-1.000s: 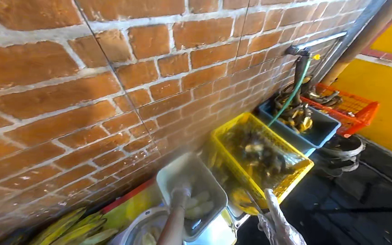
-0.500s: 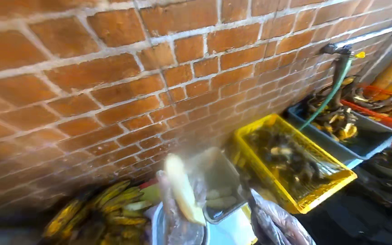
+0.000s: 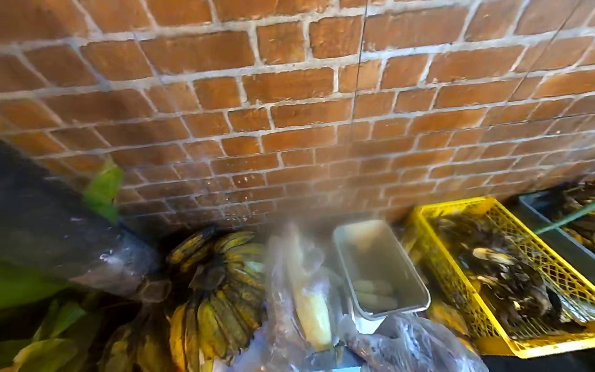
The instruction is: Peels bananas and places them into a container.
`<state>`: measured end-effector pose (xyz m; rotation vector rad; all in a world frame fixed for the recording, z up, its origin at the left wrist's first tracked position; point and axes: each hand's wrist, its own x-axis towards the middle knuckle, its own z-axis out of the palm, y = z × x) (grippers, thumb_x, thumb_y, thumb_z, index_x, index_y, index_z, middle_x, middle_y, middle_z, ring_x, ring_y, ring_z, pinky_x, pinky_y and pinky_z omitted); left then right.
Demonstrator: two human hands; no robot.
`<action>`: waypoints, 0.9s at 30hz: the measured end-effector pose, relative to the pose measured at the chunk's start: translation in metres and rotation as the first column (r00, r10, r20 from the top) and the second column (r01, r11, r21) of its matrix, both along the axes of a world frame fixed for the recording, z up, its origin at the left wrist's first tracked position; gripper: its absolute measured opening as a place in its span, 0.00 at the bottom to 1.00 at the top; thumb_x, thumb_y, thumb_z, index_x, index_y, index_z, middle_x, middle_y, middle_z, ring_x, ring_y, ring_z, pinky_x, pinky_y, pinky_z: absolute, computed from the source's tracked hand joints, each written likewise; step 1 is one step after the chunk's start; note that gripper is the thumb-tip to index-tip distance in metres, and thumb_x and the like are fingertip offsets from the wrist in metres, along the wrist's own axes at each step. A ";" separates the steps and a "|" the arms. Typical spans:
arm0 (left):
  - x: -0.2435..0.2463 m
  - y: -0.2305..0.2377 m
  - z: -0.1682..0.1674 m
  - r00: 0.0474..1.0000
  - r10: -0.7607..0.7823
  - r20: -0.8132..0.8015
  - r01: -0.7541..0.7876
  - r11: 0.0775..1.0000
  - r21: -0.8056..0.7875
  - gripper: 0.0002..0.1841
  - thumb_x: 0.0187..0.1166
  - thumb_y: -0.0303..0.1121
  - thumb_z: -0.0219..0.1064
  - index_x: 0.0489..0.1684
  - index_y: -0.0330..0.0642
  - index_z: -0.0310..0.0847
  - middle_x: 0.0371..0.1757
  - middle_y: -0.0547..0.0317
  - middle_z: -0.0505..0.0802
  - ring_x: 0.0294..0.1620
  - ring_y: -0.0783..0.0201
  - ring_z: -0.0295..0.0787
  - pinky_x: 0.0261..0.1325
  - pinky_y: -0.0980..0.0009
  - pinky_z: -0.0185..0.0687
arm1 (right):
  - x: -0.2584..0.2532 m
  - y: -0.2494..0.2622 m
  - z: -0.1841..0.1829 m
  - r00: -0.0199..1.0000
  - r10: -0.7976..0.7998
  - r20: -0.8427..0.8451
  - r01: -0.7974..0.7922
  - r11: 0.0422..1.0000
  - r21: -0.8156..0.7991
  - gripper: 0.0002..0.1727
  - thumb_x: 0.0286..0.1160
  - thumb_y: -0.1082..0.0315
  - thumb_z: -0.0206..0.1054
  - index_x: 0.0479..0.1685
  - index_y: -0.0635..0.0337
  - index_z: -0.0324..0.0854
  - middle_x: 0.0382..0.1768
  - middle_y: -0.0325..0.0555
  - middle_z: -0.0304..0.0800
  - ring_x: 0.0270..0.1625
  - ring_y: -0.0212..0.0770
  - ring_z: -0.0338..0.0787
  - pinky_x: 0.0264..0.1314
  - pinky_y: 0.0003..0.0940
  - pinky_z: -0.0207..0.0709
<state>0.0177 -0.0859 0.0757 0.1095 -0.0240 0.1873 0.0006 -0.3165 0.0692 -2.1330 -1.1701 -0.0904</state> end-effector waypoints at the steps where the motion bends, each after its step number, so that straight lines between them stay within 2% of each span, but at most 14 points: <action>1: -0.004 0.000 0.003 0.999 0.004 -0.036 -0.005 1.000 -0.014 0.27 0.84 0.57 0.56 0.41 0.37 0.79 0.32 0.53 0.88 0.29 0.62 0.92 0.25 0.72 0.89 | -0.003 0.002 -0.002 0.999 0.002 0.035 -0.003 1.000 0.021 0.22 0.80 0.50 0.67 0.72 0.36 0.86 0.54 0.46 0.95 0.53 0.43 0.93 0.57 0.45 0.87; 2: -0.008 0.001 0.001 0.999 -0.004 -0.032 0.003 0.999 -0.033 0.27 0.84 0.57 0.56 0.40 0.37 0.80 0.31 0.53 0.89 0.29 0.62 0.93 0.26 0.73 0.89 | -0.007 0.005 -0.005 0.996 -0.002 0.085 -0.004 0.998 0.068 0.22 0.80 0.51 0.66 0.71 0.38 0.87 0.52 0.49 0.95 0.51 0.45 0.93 0.55 0.45 0.85; 5: -0.015 0.006 -0.016 0.994 -0.059 0.092 0.070 0.991 -0.115 0.16 0.83 0.43 0.62 0.46 0.35 0.80 0.35 0.50 0.90 0.31 0.58 0.93 0.31 0.69 0.91 | -0.017 0.014 0.005 0.992 -0.012 0.122 0.002 0.997 0.083 0.20 0.81 0.54 0.66 0.71 0.38 0.87 0.51 0.52 0.95 0.50 0.48 0.94 0.55 0.46 0.86; 7: -0.019 0.008 -0.020 0.994 -0.083 0.071 0.093 0.986 -0.140 0.14 0.79 0.37 0.64 0.47 0.33 0.80 0.35 0.46 0.91 0.32 0.54 0.94 0.31 0.64 0.92 | -0.022 0.020 0.019 0.995 -0.007 0.095 0.000 0.997 0.072 0.18 0.83 0.59 0.66 0.69 0.40 0.88 0.48 0.53 0.96 0.46 0.50 0.95 0.52 0.46 0.87; 8: -0.021 0.008 -0.019 0.996 -0.075 0.039 0.079 0.990 -0.120 0.13 0.79 0.37 0.61 0.47 0.34 0.78 0.34 0.47 0.90 0.31 0.54 0.94 0.29 0.64 0.91 | -0.025 0.024 0.026 0.997 -0.015 0.081 0.009 0.998 0.065 0.18 0.82 0.61 0.65 0.68 0.41 0.89 0.46 0.53 0.96 0.45 0.51 0.95 0.50 0.46 0.87; 10: -0.029 0.004 -0.017 0.998 -0.050 -0.039 0.048 0.998 -0.035 0.14 0.84 0.38 0.52 0.50 0.37 0.78 0.34 0.50 0.90 0.30 0.58 0.93 0.27 0.68 0.90 | -0.031 0.026 0.036 0.998 -0.035 0.051 0.034 0.999 0.022 0.19 0.82 0.62 0.65 0.69 0.42 0.88 0.45 0.55 0.96 0.45 0.53 0.95 0.49 0.48 0.86; 12: -0.040 0.001 -0.019 0.995 -0.087 -0.045 0.089 0.995 0.054 0.18 0.90 0.43 0.46 0.54 0.43 0.80 0.37 0.57 0.90 0.32 0.66 0.91 0.29 0.75 0.87 | -0.035 0.032 0.035 0.993 -0.070 0.094 0.066 0.997 0.047 0.18 0.80 0.66 0.65 0.64 0.48 0.91 0.42 0.52 0.97 0.41 0.49 0.95 0.47 0.41 0.87; 14: -0.043 -0.003 -0.025 0.994 -0.104 -0.030 0.105 0.993 0.046 0.18 0.90 0.43 0.47 0.54 0.44 0.81 0.39 0.57 0.91 0.34 0.67 0.92 0.31 0.76 0.88 | -0.039 0.030 0.024 0.990 -0.095 0.101 0.090 0.995 0.053 0.17 0.81 0.65 0.64 0.63 0.47 0.92 0.43 0.47 0.97 0.41 0.42 0.94 0.48 0.35 0.86; 18: -0.045 -0.011 -0.022 0.990 -0.123 -0.074 0.125 0.992 0.021 0.18 0.91 0.41 0.44 0.51 0.42 0.80 0.36 0.57 0.90 0.32 0.67 0.91 0.30 0.77 0.87 | -0.039 0.027 0.029 0.993 -0.083 0.082 0.082 0.997 0.014 0.17 0.80 0.66 0.65 0.63 0.49 0.92 0.43 0.49 0.97 0.42 0.46 0.95 0.48 0.39 0.86; 21: -0.043 -0.016 -0.022 0.986 -0.143 -0.089 0.143 0.990 -0.012 0.18 0.90 0.42 0.46 0.52 0.43 0.80 0.35 0.57 0.90 0.29 0.68 0.91 0.27 0.77 0.87 | -0.036 0.016 0.015 0.996 -0.059 0.060 0.061 0.998 -0.033 0.19 0.82 0.60 0.65 0.69 0.43 0.88 0.44 0.48 0.94 0.44 0.44 0.93 0.47 0.41 0.86; 24: -0.042 -0.018 -0.025 0.977 -0.174 -0.121 0.173 0.985 -0.017 0.19 0.91 0.46 0.46 0.52 0.42 0.78 0.34 0.56 0.87 0.27 0.65 0.89 0.24 0.74 0.86 | -0.044 0.030 0.040 0.989 -0.131 0.062 0.129 0.991 0.035 0.15 0.77 0.70 0.67 0.58 0.54 0.94 0.40 0.51 0.97 0.41 0.47 0.95 0.49 0.38 0.87; 26: -0.039 -0.024 -0.019 0.971 -0.147 -0.187 0.149 0.989 0.000 0.19 0.91 0.48 0.44 0.48 0.44 0.75 0.31 0.59 0.86 0.26 0.67 0.89 0.23 0.76 0.86 | -0.043 0.030 0.039 0.984 -0.155 0.089 0.150 0.987 0.058 0.14 0.78 0.69 0.66 0.57 0.53 0.94 0.39 0.50 0.97 0.40 0.47 0.95 0.46 0.39 0.88; 27: -0.035 -0.025 -0.026 0.977 -0.138 -0.161 0.137 0.990 -0.020 0.18 0.90 0.46 0.47 0.47 0.41 0.75 0.30 0.56 0.86 0.26 0.65 0.89 0.24 0.74 0.86 | -0.042 0.029 0.036 0.982 -0.160 0.101 0.154 0.986 0.067 0.15 0.79 0.68 0.65 0.58 0.53 0.93 0.40 0.50 0.97 0.39 0.48 0.95 0.46 0.39 0.88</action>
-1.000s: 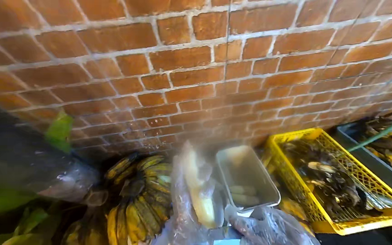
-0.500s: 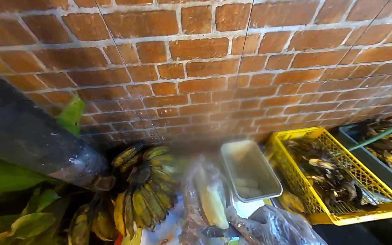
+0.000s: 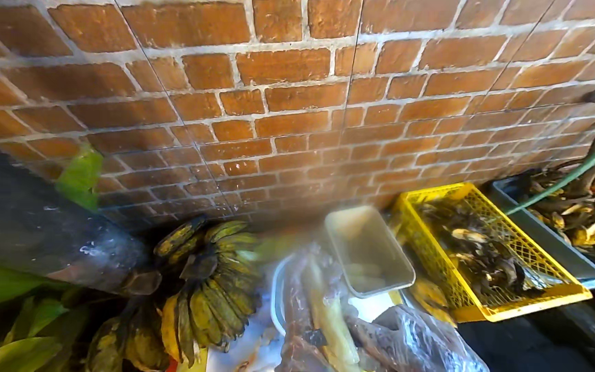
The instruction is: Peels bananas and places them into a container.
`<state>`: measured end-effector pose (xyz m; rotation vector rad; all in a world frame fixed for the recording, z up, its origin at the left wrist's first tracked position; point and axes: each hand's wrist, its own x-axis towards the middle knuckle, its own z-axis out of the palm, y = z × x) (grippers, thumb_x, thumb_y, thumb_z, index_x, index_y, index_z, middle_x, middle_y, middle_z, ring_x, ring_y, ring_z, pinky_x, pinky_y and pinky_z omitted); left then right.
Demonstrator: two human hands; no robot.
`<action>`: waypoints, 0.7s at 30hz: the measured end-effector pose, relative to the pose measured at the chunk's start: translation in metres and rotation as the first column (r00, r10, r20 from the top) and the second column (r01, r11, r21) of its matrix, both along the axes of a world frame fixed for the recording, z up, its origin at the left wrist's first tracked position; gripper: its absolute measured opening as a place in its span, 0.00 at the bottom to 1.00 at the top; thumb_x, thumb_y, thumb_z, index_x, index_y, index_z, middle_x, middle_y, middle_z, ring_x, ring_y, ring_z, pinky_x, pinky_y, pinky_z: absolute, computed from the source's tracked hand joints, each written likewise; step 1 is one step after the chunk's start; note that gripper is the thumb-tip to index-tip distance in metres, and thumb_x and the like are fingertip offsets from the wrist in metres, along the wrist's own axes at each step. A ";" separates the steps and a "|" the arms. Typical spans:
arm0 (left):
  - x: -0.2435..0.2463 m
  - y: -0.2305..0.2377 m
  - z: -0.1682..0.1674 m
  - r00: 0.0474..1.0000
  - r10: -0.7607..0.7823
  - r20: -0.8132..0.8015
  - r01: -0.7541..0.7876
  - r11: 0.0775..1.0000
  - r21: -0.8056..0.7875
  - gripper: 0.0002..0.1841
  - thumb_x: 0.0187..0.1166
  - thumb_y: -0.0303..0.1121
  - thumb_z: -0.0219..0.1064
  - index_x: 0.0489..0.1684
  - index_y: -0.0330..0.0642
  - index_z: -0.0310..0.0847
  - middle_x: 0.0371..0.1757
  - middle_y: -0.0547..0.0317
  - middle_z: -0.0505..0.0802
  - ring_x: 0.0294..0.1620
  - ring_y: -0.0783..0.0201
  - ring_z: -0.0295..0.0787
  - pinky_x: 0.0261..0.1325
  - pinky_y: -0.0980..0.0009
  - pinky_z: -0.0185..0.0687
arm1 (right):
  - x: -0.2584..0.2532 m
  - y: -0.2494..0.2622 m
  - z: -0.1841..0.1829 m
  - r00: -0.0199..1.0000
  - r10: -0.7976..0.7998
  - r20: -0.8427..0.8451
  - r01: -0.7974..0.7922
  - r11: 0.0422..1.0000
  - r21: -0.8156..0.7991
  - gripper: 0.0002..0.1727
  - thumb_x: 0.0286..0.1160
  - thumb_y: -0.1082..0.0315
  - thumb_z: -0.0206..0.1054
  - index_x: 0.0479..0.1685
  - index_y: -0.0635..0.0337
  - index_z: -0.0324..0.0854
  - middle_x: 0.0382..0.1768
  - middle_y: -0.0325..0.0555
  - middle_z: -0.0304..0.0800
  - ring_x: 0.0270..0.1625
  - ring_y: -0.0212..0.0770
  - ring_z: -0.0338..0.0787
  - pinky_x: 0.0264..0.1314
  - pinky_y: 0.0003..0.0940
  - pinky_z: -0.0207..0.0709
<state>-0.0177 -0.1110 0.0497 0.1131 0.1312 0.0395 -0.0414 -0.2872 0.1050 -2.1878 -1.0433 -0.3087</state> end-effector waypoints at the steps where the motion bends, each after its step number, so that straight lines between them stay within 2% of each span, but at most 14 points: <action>1: 0.002 -0.001 -0.006 1.000 -0.010 0.025 0.011 0.999 -0.050 0.17 0.87 0.44 0.51 0.46 0.38 0.77 0.30 0.53 0.87 0.25 0.62 0.90 0.23 0.72 0.87 | 0.000 0.001 -0.002 1.000 -0.011 0.014 0.011 1.000 0.007 0.15 0.79 0.68 0.65 0.58 0.53 0.93 0.39 0.50 0.97 0.39 0.48 0.95 0.46 0.39 0.88; 2: 0.001 -0.001 -0.007 0.997 -0.037 0.060 0.041 0.998 -0.056 0.17 0.88 0.44 0.50 0.46 0.39 0.77 0.31 0.54 0.87 0.26 0.62 0.90 0.24 0.72 0.87 | 0.000 0.001 -0.001 1.000 -0.021 0.021 0.021 1.000 0.014 0.14 0.79 0.68 0.66 0.58 0.54 0.93 0.39 0.51 0.97 0.39 0.48 0.95 0.46 0.39 0.88; 3: 0.003 -0.002 -0.007 0.997 -0.032 0.070 0.038 0.996 -0.081 0.16 0.86 0.41 0.52 0.42 0.38 0.78 0.28 0.52 0.87 0.24 0.60 0.90 0.22 0.71 0.86 | 0.000 0.002 -0.003 0.999 -0.035 0.027 0.034 0.999 0.027 0.14 0.78 0.68 0.67 0.57 0.54 0.93 0.39 0.51 0.97 0.39 0.48 0.95 0.46 0.39 0.88; 4: 0.005 -0.002 -0.011 0.994 -0.041 0.099 0.053 0.992 -0.117 0.14 0.83 0.39 0.57 0.40 0.35 0.80 0.28 0.50 0.88 0.25 0.57 0.91 0.23 0.69 0.87 | 0.000 0.002 -0.005 0.999 -0.046 0.023 0.045 0.998 0.040 0.14 0.79 0.67 0.67 0.58 0.53 0.93 0.39 0.52 0.96 0.38 0.48 0.95 0.45 0.39 0.88; 7: 0.007 -0.001 -0.012 0.993 -0.084 0.080 0.099 0.973 -0.207 0.13 0.79 0.37 0.63 0.35 0.33 0.80 0.26 0.46 0.88 0.24 0.54 0.92 0.22 0.67 0.89 | 0.001 0.001 -0.012 0.997 -0.075 0.029 0.073 0.996 0.048 0.14 0.79 0.66 0.67 0.58 0.51 0.93 0.37 0.50 0.96 0.37 0.45 0.94 0.41 0.38 0.87; 9: 0.005 -0.004 -0.010 0.997 -0.060 0.049 0.067 0.983 -0.170 0.13 0.80 0.37 0.60 0.34 0.34 0.80 0.25 0.48 0.87 0.22 0.57 0.91 0.21 0.69 0.87 | 0.002 0.000 -0.018 0.996 -0.084 0.044 0.082 0.996 0.037 0.14 0.80 0.65 0.67 0.60 0.49 0.93 0.38 0.47 0.97 0.38 0.43 0.94 0.41 0.36 0.87; 11: 0.003 -0.009 -0.004 1.000 -0.001 0.015 0.003 0.997 -0.075 0.16 0.84 0.38 0.53 0.31 0.36 0.79 0.22 0.52 0.86 0.21 0.62 0.90 0.20 0.73 0.86 | 0.004 -0.001 -0.022 0.997 -0.075 0.021 0.074 0.997 0.020 0.15 0.81 0.64 0.67 0.61 0.49 0.92 0.41 0.48 0.96 0.40 0.44 0.95 0.43 0.37 0.87; 13: -0.005 -0.012 -0.002 0.999 0.026 0.045 -0.027 1.000 0.013 0.19 0.89 0.42 0.49 0.36 0.38 0.80 0.26 0.54 0.88 0.26 0.64 0.91 0.26 0.73 0.88 | 0.004 0.001 -0.020 0.998 -0.070 0.002 0.070 0.997 0.025 0.15 0.81 0.65 0.67 0.61 0.50 0.92 0.42 0.50 0.96 0.43 0.46 0.95 0.47 0.38 0.88; 14: -0.013 -0.011 -0.001 0.997 -0.010 0.082 0.008 1.000 0.024 0.19 0.91 0.45 0.49 0.43 0.40 0.80 0.32 0.54 0.89 0.33 0.63 0.92 0.34 0.70 0.90 | 0.003 0.003 -0.015 0.997 -0.079 -0.005 0.079 0.996 0.042 0.14 0.80 0.66 0.68 0.60 0.50 0.93 0.42 0.51 0.97 0.42 0.46 0.95 0.47 0.38 0.88; 16: -0.019 -0.009 0.002 0.993 -0.047 0.104 0.048 0.999 -0.001 0.20 0.91 0.47 0.50 0.48 0.39 0.79 0.37 0.53 0.90 0.41 0.60 0.93 0.42 0.66 0.91 | 0.000 0.007 -0.008 0.995 -0.093 -0.019 0.094 0.994 0.052 0.13 0.80 0.67 0.67 0.58 0.52 0.93 0.42 0.51 0.97 0.44 0.47 0.96 0.49 0.38 0.88; 18: -0.019 -0.011 0.006 0.998 0.005 0.056 -0.009 0.997 0.078 0.21 0.93 0.44 0.44 0.46 0.38 0.78 0.35 0.53 0.90 0.39 0.61 0.93 0.42 0.68 0.92 | -0.002 0.012 -0.004 0.993 -0.121 -0.013 0.122 0.991 0.061 0.13 0.80 0.68 0.67 0.56 0.54 0.93 0.41 0.52 0.96 0.43 0.47 0.96 0.50 0.37 0.88; 20: -0.019 -0.012 0.004 0.998 0.032 0.046 -0.036 0.994 0.103 0.20 0.92 0.44 0.47 0.45 0.39 0.81 0.35 0.53 0.92 0.39 0.62 0.94 0.42 0.68 0.92 | -0.002 0.011 -0.014 0.990 -0.140 0.022 0.138 0.988 0.074 0.13 0.80 0.67 0.68 0.57 0.53 0.93 0.42 0.51 0.97 0.44 0.46 0.96 0.49 0.37 0.89; 21: -0.020 -0.012 0.005 0.999 0.030 0.035 -0.034 0.995 0.098 0.20 0.92 0.44 0.45 0.45 0.40 0.80 0.35 0.54 0.91 0.38 0.62 0.94 0.41 0.68 0.93 | -0.001 0.011 -0.020 0.988 -0.147 0.040 0.143 0.987 0.079 0.13 0.81 0.66 0.68 0.58 0.52 0.93 0.42 0.51 0.96 0.44 0.46 0.96 0.48 0.38 0.88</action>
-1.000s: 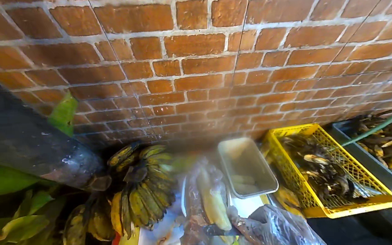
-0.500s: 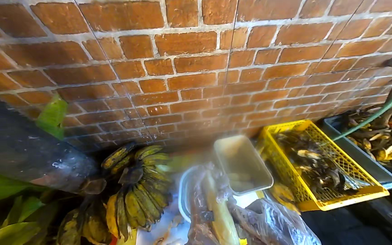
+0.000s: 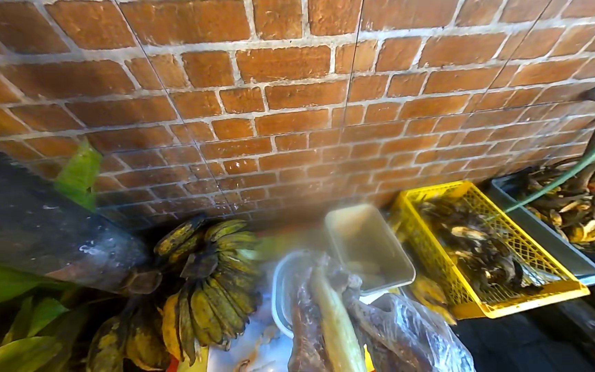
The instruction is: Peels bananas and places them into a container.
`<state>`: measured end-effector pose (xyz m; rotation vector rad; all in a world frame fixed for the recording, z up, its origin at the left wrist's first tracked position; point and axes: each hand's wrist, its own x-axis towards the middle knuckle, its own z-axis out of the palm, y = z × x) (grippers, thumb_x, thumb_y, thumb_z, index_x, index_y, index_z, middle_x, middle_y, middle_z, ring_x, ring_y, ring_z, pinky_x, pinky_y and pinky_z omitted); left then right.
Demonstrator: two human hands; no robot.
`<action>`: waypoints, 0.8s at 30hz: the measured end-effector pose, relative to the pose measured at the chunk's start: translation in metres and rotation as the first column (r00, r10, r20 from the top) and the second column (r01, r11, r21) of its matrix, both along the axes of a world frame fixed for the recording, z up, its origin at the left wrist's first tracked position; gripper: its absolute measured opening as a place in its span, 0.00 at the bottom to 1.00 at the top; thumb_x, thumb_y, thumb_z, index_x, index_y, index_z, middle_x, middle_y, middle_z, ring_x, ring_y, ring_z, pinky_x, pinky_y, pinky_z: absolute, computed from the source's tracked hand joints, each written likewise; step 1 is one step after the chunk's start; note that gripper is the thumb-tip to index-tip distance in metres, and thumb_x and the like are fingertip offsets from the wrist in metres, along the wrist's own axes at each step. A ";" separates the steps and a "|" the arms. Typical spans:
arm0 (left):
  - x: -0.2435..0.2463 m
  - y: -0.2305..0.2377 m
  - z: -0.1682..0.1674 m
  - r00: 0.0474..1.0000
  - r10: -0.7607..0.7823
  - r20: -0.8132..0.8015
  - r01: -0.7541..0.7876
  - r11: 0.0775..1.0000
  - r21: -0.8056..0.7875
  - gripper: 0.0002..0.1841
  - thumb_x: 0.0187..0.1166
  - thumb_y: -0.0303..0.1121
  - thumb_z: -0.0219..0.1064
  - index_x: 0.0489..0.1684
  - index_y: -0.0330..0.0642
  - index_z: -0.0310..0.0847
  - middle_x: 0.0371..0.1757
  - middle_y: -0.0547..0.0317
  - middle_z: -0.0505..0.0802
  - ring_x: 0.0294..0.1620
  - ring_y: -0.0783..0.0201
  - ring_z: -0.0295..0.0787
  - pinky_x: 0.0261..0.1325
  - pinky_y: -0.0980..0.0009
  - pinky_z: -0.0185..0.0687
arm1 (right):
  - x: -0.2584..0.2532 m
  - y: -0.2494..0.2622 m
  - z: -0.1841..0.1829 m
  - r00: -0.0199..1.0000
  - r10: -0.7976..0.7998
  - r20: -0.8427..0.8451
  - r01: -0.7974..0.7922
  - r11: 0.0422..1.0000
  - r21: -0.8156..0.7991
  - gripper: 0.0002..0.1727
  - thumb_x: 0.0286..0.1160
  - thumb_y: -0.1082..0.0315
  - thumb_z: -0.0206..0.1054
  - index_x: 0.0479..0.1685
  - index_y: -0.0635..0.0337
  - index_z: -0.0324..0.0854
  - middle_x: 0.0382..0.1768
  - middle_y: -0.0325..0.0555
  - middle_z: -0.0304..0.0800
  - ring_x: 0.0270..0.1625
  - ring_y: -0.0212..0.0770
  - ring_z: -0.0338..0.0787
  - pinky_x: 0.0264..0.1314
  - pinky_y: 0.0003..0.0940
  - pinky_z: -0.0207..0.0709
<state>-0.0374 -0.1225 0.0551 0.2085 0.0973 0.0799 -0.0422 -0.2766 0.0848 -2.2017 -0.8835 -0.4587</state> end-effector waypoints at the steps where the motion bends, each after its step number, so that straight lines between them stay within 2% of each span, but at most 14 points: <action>1: 0.000 0.000 -0.002 1.000 0.000 -0.010 0.000 1.000 -0.010 0.21 0.92 0.44 0.44 0.45 0.41 0.81 0.35 0.54 0.91 0.37 0.62 0.94 0.41 0.68 0.92 | 0.001 -0.001 -0.005 1.000 -0.008 0.013 0.008 1.000 0.001 0.13 0.81 0.65 0.68 0.59 0.50 0.93 0.42 0.51 0.96 0.43 0.46 0.95 0.47 0.38 0.88; 3: 0.001 -0.002 -0.006 0.999 0.042 0.005 -0.042 0.999 0.005 0.20 0.92 0.42 0.46 0.44 0.38 0.82 0.34 0.51 0.92 0.37 0.60 0.94 0.43 0.66 0.93 | 0.003 0.002 -0.008 0.999 -0.020 0.031 0.020 1.000 0.015 0.13 0.80 0.65 0.69 0.58 0.51 0.93 0.42 0.51 0.96 0.42 0.45 0.95 0.47 0.37 0.87; 5: -0.004 -0.001 0.007 1.000 0.017 -0.003 -0.017 1.000 -0.022 0.22 0.94 0.41 0.40 0.43 0.38 0.78 0.33 0.51 0.91 0.37 0.59 0.94 0.45 0.64 0.94 | 0.003 0.005 -0.007 0.999 -0.022 0.026 0.021 0.999 0.034 0.13 0.79 0.65 0.69 0.57 0.52 0.93 0.43 0.50 0.97 0.43 0.44 0.95 0.49 0.35 0.88; 7: -0.007 0.000 0.008 1.000 -0.005 0.018 0.006 0.999 -0.053 0.22 0.94 0.41 0.40 0.43 0.37 0.79 0.35 0.51 0.91 0.40 0.59 0.94 0.49 0.64 0.94 | 0.002 0.013 0.005 0.999 -0.032 0.007 0.031 0.998 0.052 0.11 0.79 0.67 0.69 0.53 0.56 0.94 0.41 0.52 0.97 0.42 0.46 0.95 0.48 0.36 0.88; 9: -0.009 0.000 0.004 1.000 0.010 0.019 -0.010 1.000 0.010 0.23 0.95 0.41 0.40 0.45 0.38 0.81 0.38 0.51 0.93 0.45 0.60 0.94 0.51 0.66 0.92 | -0.001 0.023 0.020 0.997 -0.069 -0.014 0.070 0.998 0.006 0.12 0.78 0.69 0.67 0.52 0.57 0.94 0.40 0.52 0.96 0.41 0.46 0.95 0.48 0.35 0.88; 11: -0.009 -0.003 0.011 0.995 0.063 -0.075 -0.057 0.996 0.073 0.27 0.95 0.40 0.34 0.37 0.40 0.82 0.33 0.53 0.93 0.39 0.63 0.94 0.43 0.71 0.93 | 0.004 0.024 0.007 0.996 -0.082 0.047 0.081 0.997 0.014 0.13 0.76 0.68 0.68 0.53 0.55 0.95 0.38 0.50 0.96 0.38 0.45 0.95 0.44 0.35 0.88; 12: -0.013 -0.002 0.008 0.994 0.085 -0.076 -0.076 0.991 0.112 0.29 0.95 0.40 0.32 0.39 0.40 0.83 0.35 0.54 0.94 0.40 0.66 0.94 0.43 0.73 0.92 | 0.008 0.022 -0.006 0.994 -0.083 0.075 0.080 0.996 0.033 0.13 0.76 0.67 0.69 0.54 0.53 0.95 0.38 0.49 0.96 0.37 0.45 0.95 0.43 0.35 0.88; 14: -0.026 0.003 -0.002 0.983 0.148 -0.108 -0.116 0.958 0.261 0.30 0.95 0.38 0.25 0.47 0.46 0.83 0.41 0.65 0.95 0.44 0.78 0.92 0.45 0.84 0.87 | 0.014 0.019 -0.025 0.994 -0.068 0.082 0.065 0.997 0.035 0.13 0.79 0.65 0.68 0.57 0.50 0.94 0.41 0.47 0.97 0.41 0.44 0.96 0.47 0.36 0.89; 15: -0.031 0.005 -0.006 0.976 0.180 -0.120 -0.135 0.941 0.310 0.30 0.95 0.36 0.25 0.49 0.45 0.83 0.42 0.66 0.95 0.46 0.79 0.92 0.47 0.85 0.86 | 0.016 0.020 -0.025 0.997 -0.053 0.063 0.053 0.998 0.016 0.14 0.80 0.65 0.67 0.58 0.51 0.94 0.43 0.47 0.97 0.44 0.43 0.96 0.50 0.36 0.90; 18: -0.033 0.013 -0.021 0.985 0.152 -0.087 -0.113 0.932 0.344 0.26 0.96 0.35 0.30 0.57 0.42 0.82 0.48 0.63 0.95 0.51 0.78 0.91 0.53 0.81 0.87 | 0.016 0.036 -0.009 0.996 -0.077 0.047 0.078 0.997 -0.014 0.13 0.78 0.67 0.67 0.55 0.55 0.94 0.46 0.47 0.98 0.47 0.44 0.96 0.55 0.35 0.88; 20: -0.020 0.014 -0.023 0.997 0.073 -0.031 -0.065 0.977 0.204 0.24 0.95 0.37 0.39 0.56 0.39 0.86 0.51 0.53 0.96 0.54 0.65 0.95 0.56 0.70 0.92 | 0.022 0.042 -0.016 0.991 -0.106 0.083 0.104 0.994 0.023 0.13 0.77 0.66 0.69 0.55 0.53 0.94 0.47 0.47 0.98 0.49 0.44 0.97 0.55 0.36 0.89; 21: -0.013 0.012 -0.019 0.997 0.059 -0.039 -0.052 0.983 0.178 0.23 0.94 0.36 0.40 0.52 0.38 0.86 0.49 0.50 0.96 0.53 0.62 0.96 0.53 0.68 0.93 | 0.029 0.039 -0.030 0.990 -0.098 0.105 0.096 0.995 0.023 0.13 0.78 0.64 0.69 0.57 0.49 0.94 0.48 0.46 0.98 0.49 0.43 0.97 0.53 0.37 0.90; 23: -0.006 0.015 -0.021 0.995 0.060 -0.081 -0.047 0.986 0.160 0.23 0.93 0.37 0.42 0.50 0.37 0.88 0.42 0.50 0.96 0.43 0.63 0.96 0.43 0.69 0.94 | 0.049 0.030 -0.064 0.987 -0.052 0.152 0.057 0.998 -0.024 0.17 0.79 0.59 0.68 0.65 0.36 0.90 0.49 0.38 0.95 0.49 0.36 0.94 0.49 0.34 0.90; 24: -0.004 0.020 -0.029 0.997 0.044 -0.061 -0.038 0.994 0.107 0.23 0.93 0.39 0.43 0.53 0.37 0.88 0.46 0.48 0.96 0.46 0.61 0.96 0.45 0.68 0.94 | 0.057 0.030 -0.073 0.988 -0.035 0.150 0.043 0.998 -0.050 0.19 0.80 0.58 0.68 0.68 0.31 0.88 0.48 0.36 0.95 0.48 0.35 0.93 0.48 0.35 0.90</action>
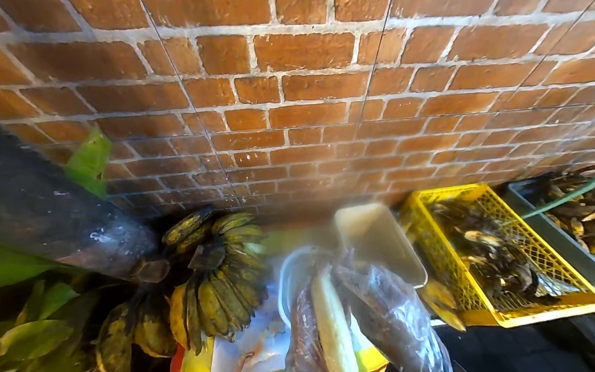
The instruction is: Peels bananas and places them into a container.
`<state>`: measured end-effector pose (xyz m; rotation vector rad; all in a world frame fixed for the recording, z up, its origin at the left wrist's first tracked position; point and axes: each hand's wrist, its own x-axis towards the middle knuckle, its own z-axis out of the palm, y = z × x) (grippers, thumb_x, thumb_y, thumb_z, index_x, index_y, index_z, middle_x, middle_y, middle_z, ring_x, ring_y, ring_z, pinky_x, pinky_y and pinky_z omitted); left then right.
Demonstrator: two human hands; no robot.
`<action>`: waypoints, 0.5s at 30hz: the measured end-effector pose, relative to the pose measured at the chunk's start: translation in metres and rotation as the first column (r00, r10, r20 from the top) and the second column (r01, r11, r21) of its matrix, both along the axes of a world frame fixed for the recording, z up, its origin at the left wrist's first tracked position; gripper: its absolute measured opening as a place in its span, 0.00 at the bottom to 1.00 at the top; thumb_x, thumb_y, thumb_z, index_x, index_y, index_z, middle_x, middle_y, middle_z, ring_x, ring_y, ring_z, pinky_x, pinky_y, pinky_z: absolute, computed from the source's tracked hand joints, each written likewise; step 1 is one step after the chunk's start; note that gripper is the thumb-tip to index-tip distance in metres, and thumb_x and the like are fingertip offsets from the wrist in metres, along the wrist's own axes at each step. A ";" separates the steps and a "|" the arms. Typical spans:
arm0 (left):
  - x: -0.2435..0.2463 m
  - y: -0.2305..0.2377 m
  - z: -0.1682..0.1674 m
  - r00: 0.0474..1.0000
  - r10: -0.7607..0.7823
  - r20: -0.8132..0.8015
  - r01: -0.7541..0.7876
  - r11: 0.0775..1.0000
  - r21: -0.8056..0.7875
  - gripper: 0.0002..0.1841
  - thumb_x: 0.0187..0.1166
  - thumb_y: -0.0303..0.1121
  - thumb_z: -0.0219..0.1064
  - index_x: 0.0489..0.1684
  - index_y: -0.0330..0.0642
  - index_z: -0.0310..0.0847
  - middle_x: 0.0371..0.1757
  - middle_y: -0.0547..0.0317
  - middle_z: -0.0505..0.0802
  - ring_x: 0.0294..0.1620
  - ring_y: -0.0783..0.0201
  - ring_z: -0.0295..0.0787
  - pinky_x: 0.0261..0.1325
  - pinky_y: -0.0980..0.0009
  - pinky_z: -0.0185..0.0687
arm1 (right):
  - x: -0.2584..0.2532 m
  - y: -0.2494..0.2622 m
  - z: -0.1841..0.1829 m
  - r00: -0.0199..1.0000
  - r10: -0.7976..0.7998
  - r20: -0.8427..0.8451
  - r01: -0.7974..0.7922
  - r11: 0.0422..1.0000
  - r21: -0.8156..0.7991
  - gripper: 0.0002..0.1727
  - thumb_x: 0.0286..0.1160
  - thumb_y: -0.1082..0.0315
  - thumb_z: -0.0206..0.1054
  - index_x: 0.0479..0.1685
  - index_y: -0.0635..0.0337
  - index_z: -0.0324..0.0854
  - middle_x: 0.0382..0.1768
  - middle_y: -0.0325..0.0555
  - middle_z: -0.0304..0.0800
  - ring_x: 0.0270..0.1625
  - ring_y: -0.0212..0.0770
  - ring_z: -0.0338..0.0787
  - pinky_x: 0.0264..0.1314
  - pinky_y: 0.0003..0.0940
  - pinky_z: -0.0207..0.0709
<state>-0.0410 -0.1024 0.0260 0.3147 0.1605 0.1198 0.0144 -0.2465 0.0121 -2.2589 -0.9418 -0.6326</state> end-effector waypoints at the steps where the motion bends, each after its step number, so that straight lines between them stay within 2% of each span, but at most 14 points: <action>1: 0.001 0.007 -0.011 0.999 -0.008 0.036 0.011 0.998 -0.069 0.24 0.93 0.41 0.43 0.59 0.36 0.85 0.54 0.45 0.95 0.54 0.57 0.95 0.51 0.65 0.94 | 0.005 0.001 -0.005 1.000 -0.010 -0.021 0.010 0.999 -0.038 0.20 0.81 0.57 0.66 0.71 0.27 0.86 0.48 0.36 0.95 0.47 0.36 0.93 0.46 0.37 0.90; 3: 0.004 0.022 -0.036 0.999 0.030 0.033 -0.025 0.991 -0.131 0.25 0.93 0.46 0.45 0.69 0.37 0.80 0.65 0.41 0.91 0.66 0.50 0.90 0.64 0.57 0.90 | 0.013 0.006 -0.014 0.990 -0.089 -0.109 0.074 0.988 -0.134 0.22 0.83 0.55 0.63 0.74 0.20 0.82 0.49 0.34 0.95 0.48 0.37 0.94 0.45 0.41 0.90; 4: 0.004 0.030 -0.049 0.997 0.076 0.002 -0.075 0.994 -0.080 0.27 0.93 0.48 0.45 0.74 0.39 0.77 0.69 0.42 0.89 0.71 0.50 0.87 0.69 0.54 0.87 | 0.014 0.010 -0.020 0.968 -0.126 -0.215 0.091 0.982 -0.166 0.22 0.85 0.53 0.60 0.75 0.21 0.82 0.54 0.32 0.95 0.53 0.36 0.94 0.50 0.42 0.91; 5: 0.004 0.038 -0.063 0.990 0.133 -0.045 -0.131 0.991 0.029 0.28 0.93 0.50 0.44 0.79 0.40 0.73 0.73 0.43 0.87 0.74 0.50 0.84 0.73 0.54 0.84 | 0.014 0.015 -0.027 0.917 -0.133 -0.375 0.071 0.982 -0.174 0.22 0.87 0.50 0.57 0.78 0.26 0.80 0.63 0.30 0.93 0.61 0.34 0.92 0.60 0.42 0.90; 6: 0.004 0.045 -0.076 0.980 0.182 -0.081 -0.166 0.972 0.167 0.29 0.94 0.49 0.43 0.83 0.39 0.68 0.77 0.43 0.84 0.77 0.51 0.81 0.77 0.53 0.80 | 0.013 0.023 -0.036 0.823 -0.083 -0.561 0.020 0.993 -0.116 0.24 0.88 0.48 0.55 0.80 0.32 0.78 0.69 0.30 0.90 0.68 0.32 0.89 0.71 0.42 0.85; 7: 0.005 0.050 -0.090 0.975 0.203 -0.094 -0.164 0.935 0.316 0.30 0.94 0.47 0.40 0.87 0.36 0.62 0.81 0.43 0.80 0.79 0.53 0.78 0.79 0.55 0.78 | 0.010 0.033 -0.046 0.702 0.018 -0.712 -0.031 1.000 -0.005 0.26 0.88 0.46 0.57 0.81 0.39 0.78 0.71 0.32 0.88 0.71 0.31 0.87 0.76 0.42 0.82; 8: 0.002 0.055 -0.105 0.979 0.184 -0.088 -0.130 0.896 0.424 0.31 0.93 0.44 0.38 0.89 0.32 0.55 0.85 0.42 0.74 0.82 0.56 0.74 0.81 0.58 0.74 | 0.005 0.045 -0.056 0.587 0.103 -0.803 -0.071 0.995 0.075 0.28 0.87 0.45 0.60 0.81 0.44 0.77 0.71 0.36 0.88 0.70 0.33 0.88 0.76 0.43 0.81; 9: -0.002 0.055 -0.106 0.972 0.190 -0.137 -0.093 0.851 0.517 0.29 0.93 0.39 0.37 0.88 0.29 0.53 0.84 0.41 0.73 0.80 0.61 0.74 0.79 0.64 0.73 | -0.002 0.059 -0.067 0.500 0.146 -0.854 -0.111 0.988 0.104 0.31 0.84 0.44 0.62 0.82 0.47 0.76 0.70 0.40 0.88 0.69 0.36 0.88 0.76 0.45 0.81; 10: -0.009 0.055 -0.105 0.961 0.197 -0.193 -0.056 0.824 0.563 0.28 0.92 0.34 0.37 0.86 0.26 0.55 0.82 0.41 0.75 0.79 0.64 0.74 0.77 0.69 0.72 | -0.008 0.072 -0.082 0.458 0.149 -0.876 -0.148 0.985 0.090 0.33 0.82 0.42 0.64 0.81 0.48 0.77 0.69 0.43 0.89 0.68 0.38 0.89 0.76 0.47 0.81; 11: -0.018 0.055 -0.100 0.938 0.219 -0.267 -0.024 0.813 0.581 0.25 0.91 0.29 0.38 0.82 0.22 0.59 0.78 0.39 0.78 0.75 0.65 0.76 0.75 0.72 0.72 | -0.014 0.083 -0.098 0.451 0.121 -0.884 -0.171 0.984 0.047 0.35 0.81 0.41 0.64 0.81 0.52 0.76 0.67 0.48 0.89 0.68 0.43 0.89 0.76 0.50 0.80; 12: -0.022 0.053 -0.081 0.879 0.268 -0.394 0.000 0.827 0.563 0.20 0.90 0.21 0.40 0.72 0.16 0.65 0.69 0.36 0.82 0.68 0.65 0.78 0.71 0.74 0.72 | -0.020 0.090 -0.113 0.470 0.087 -0.879 -0.174 0.985 0.004 0.36 0.82 0.41 0.63 0.83 0.55 0.73 0.70 0.52 0.87 0.71 0.46 0.87 0.79 0.51 0.77; 13: -0.013 0.055 -0.057 0.781 0.267 -0.564 0.041 0.881 0.472 0.18 0.89 0.17 0.40 0.69 0.15 0.69 0.68 0.34 0.84 0.67 0.61 0.78 0.74 0.72 0.68 | -0.023 0.095 -0.124 0.496 0.059 -0.867 -0.155 0.988 -0.021 0.37 0.83 0.42 0.61 0.84 0.58 0.72 0.73 0.54 0.85 0.75 0.47 0.85 0.83 0.50 0.74; 14: -0.006 0.059 -0.070 0.808 0.251 -0.533 0.047 0.875 0.482 0.18 0.88 0.16 0.40 0.68 0.15 0.70 0.69 0.34 0.85 0.68 0.59 0.80 0.73 0.70 0.71 | -0.024 0.098 -0.132 0.525 0.053 -0.850 -0.124 0.992 -0.015 0.36 0.84 0.44 0.60 0.84 0.60 0.72 0.74 0.54 0.85 0.76 0.46 0.83 0.85 0.47 0.72; 15: -0.005 0.068 -0.123 0.959 0.162 -0.234 0.017 0.788 0.615 0.23 0.88 0.21 0.39 0.77 0.15 0.61 0.76 0.31 0.80 0.75 0.58 0.79 0.74 0.69 0.76 | -0.022 0.100 -0.139 0.552 0.051 -0.832 -0.092 0.996 0.000 0.35 0.85 0.44 0.59 0.83 0.60 0.73 0.73 0.53 0.85 0.76 0.44 0.84 0.85 0.45 0.72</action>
